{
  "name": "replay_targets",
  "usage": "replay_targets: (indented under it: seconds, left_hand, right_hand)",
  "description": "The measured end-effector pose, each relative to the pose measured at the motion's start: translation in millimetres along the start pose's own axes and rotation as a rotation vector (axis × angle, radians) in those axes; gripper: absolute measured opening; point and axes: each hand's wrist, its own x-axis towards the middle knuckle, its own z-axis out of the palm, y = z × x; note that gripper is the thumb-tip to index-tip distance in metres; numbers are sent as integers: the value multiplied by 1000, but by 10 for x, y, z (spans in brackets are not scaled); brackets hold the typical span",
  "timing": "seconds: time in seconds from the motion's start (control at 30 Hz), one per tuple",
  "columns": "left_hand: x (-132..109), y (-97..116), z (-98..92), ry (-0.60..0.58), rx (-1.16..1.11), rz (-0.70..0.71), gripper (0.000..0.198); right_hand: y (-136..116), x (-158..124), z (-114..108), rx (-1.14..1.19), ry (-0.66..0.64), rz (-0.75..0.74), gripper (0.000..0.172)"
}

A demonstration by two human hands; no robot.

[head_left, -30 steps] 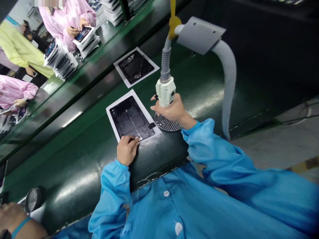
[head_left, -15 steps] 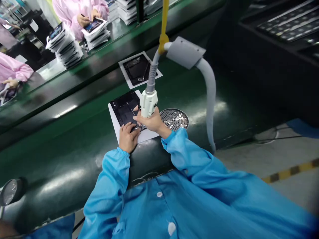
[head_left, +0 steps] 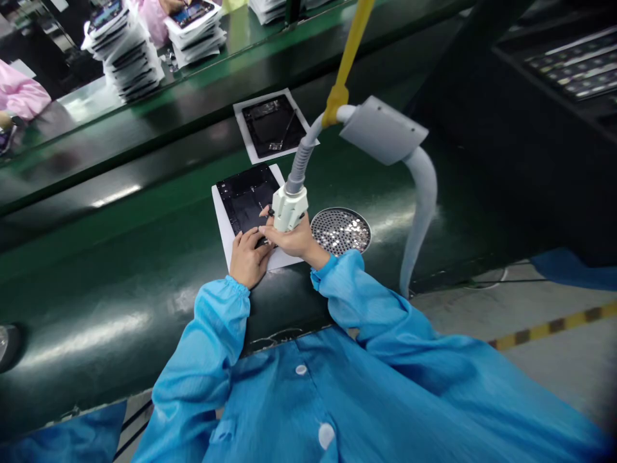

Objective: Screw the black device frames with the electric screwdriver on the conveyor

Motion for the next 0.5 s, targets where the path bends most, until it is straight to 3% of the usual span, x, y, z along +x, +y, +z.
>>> replay_targets:
  seconds: [0.2, 0.33, 0.5]
  left_hand:
    - [-10, -22, 6, 22, -16, 2, 20]
    - [-29, -31, 17, 48, -20, -5, 21]
    - [-45, -19, -9, 67, 15, -66, 25]
  right_hand:
    - [-126, 63, -88, 87, 14, 16, 23]
    - [-239, 146, -412, 105, 77, -37, 22]
    - [-188, 224, -778, 101, 234, -72, 25]
